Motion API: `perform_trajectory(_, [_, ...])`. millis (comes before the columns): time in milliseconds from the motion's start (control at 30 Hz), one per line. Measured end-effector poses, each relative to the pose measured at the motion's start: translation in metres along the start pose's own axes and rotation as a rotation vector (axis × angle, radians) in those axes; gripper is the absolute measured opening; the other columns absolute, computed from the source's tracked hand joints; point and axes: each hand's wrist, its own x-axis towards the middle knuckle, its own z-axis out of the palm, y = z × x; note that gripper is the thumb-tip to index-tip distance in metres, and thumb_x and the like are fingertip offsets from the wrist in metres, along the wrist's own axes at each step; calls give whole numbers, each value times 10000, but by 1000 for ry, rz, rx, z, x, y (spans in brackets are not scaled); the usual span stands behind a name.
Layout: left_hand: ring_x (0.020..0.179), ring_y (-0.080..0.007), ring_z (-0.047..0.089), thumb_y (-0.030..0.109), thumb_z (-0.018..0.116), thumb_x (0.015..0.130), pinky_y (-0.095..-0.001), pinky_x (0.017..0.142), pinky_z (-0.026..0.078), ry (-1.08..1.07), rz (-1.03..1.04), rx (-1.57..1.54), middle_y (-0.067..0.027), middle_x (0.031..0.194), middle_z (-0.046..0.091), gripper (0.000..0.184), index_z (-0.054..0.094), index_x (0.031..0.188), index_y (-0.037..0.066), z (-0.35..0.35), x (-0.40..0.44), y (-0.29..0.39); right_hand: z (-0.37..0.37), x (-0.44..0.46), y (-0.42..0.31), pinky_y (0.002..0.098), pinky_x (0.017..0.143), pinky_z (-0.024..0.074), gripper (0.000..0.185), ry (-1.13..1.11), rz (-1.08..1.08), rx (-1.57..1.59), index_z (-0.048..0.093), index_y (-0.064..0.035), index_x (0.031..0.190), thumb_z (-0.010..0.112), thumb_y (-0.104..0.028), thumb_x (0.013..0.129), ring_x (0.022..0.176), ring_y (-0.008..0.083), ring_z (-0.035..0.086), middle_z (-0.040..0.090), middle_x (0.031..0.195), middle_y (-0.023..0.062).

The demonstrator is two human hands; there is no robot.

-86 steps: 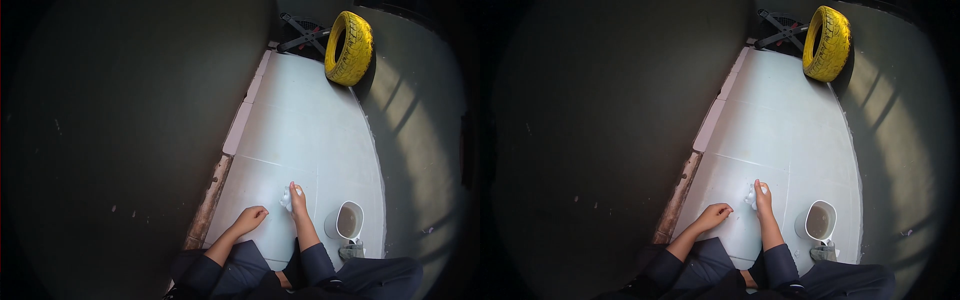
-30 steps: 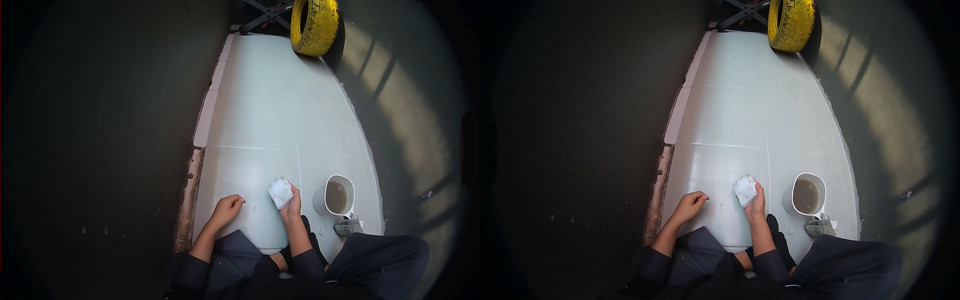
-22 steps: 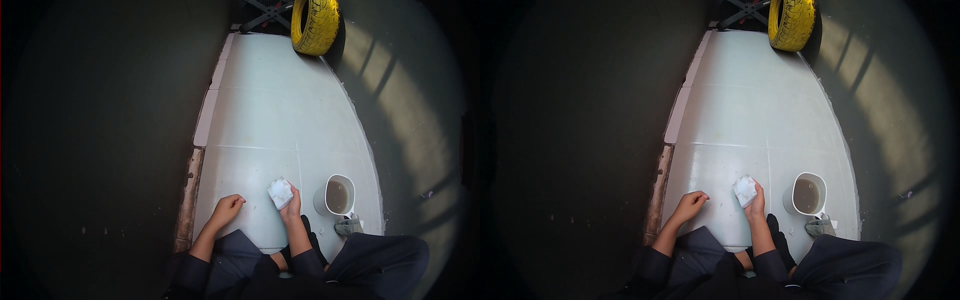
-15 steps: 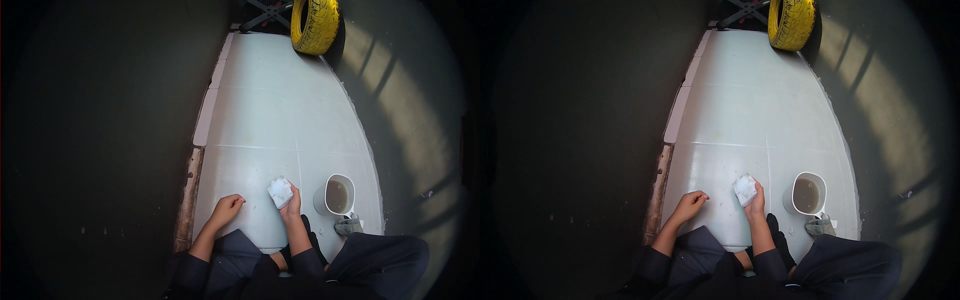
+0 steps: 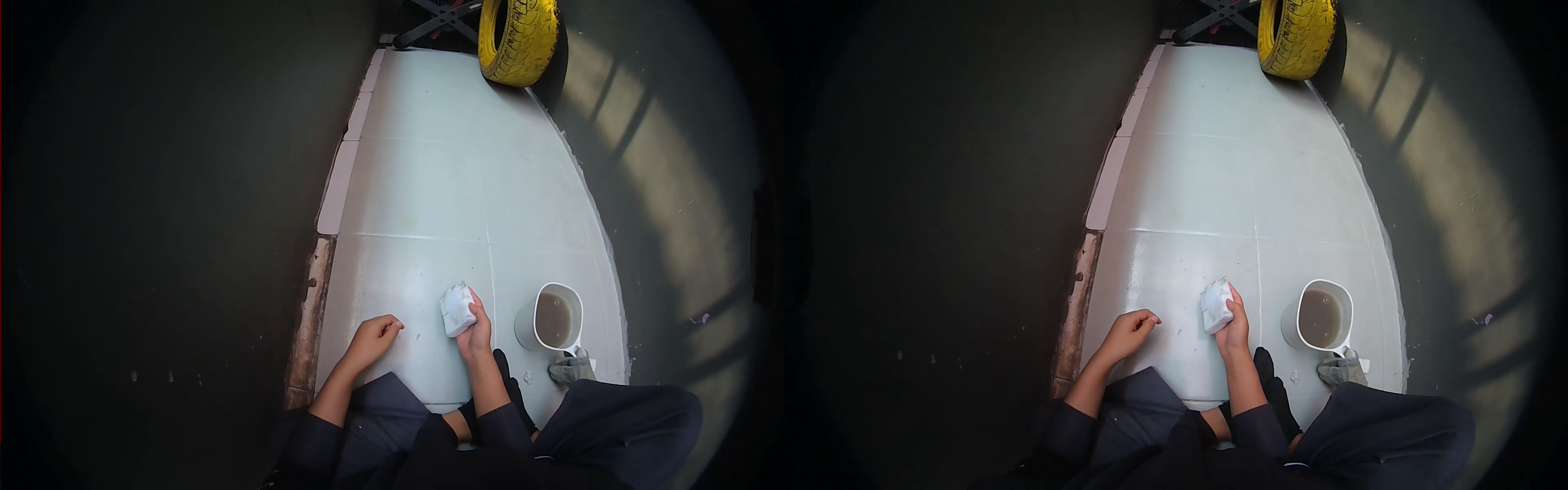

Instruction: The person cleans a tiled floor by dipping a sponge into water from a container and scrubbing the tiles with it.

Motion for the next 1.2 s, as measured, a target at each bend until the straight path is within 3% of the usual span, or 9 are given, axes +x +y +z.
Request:
perform_trajectory(200, [567,-75,436,206,528,895,-243,531,369,-4,-9,3,-18,592,511,229,656,897,16,-2,-1,5,-3,2,8,358,1041,306,547,-7,-77,-236,349,-23,1350,428,-124,819,1237,255,401,415,1338,135])
perform_trajectory(267, [566,-74,435,206,528,895,-243,530,368,1,-5,3,-19,593,513,230,655,897,15,-2,-1,5,-8,5,16,346,1026,309,530,-44,-247,-736,383,-29,1336,485,-125,825,1256,270,376,401,1339,139])
perform_trajectory(300, [567,-74,436,206,527,896,-244,529,368,-4,-9,3,-19,593,512,230,655,897,14,-2,-1,4,-8,2,18,346,1026,309,530,-42,-247,-734,383,-29,1336,485,-125,825,1256,270,376,401,1339,139])
perform_trajectory(367, [568,-74,437,205,527,896,-245,529,368,-7,-12,4,-20,593,512,230,654,898,13,-1,-1,4,-1,-8,19,380,1030,300,535,-139,-597,-1393,412,-46,1323,546,-150,816,1278,313,342,386,1351,160])
perform_trajectory(500, [569,-110,478,193,524,888,-263,542,391,-7,3,-15,-58,615,545,221,649,902,11,0,-1,2,13,-22,30,458,1036,274,571,-285,-657,-1737,414,-74,1330,584,-226,807,1318,330,276,359,1375,165])
perform_trajectory(633, [563,-147,508,176,530,877,-281,549,407,-23,-22,12,-100,633,571,203,643,899,9,-2,0,5,10,-24,56,472,1051,241,634,-473,-633,-1944,370,-94,1364,595,-313,814,1347,310,234,312,1419,162])
perform_trajectory(1067, [550,-154,487,168,535,872,-290,541,397,-15,-2,-32,-108,629,550,193,631,881,2,-1,-1,4,34,63,70,452,1095,166,685,-476,-690,-1998,307,-24,1376,531,-401,849,1353,343,204,247,1442,208])
perform_trajectory(1133, [549,-150,482,162,539,867,-287,538,395,-27,-17,-34,-110,631,549,187,629,881,-1,-2,-1,2,44,88,70,426,1110,134,681,-420,-657,-2113,288,-40,1392,440,-471,886,1370,311,167,215,1464,183])
perform_trajectory(1200, [544,-148,479,159,539,867,-285,535,393,-15,-8,-38,-109,627,546,184,628,883,-1,-3,0,3,55,115,71,421,1112,132,672,-405,-606,-2150,282,-49,1397,427,-470,894,1373,304,158,213,1467,173])
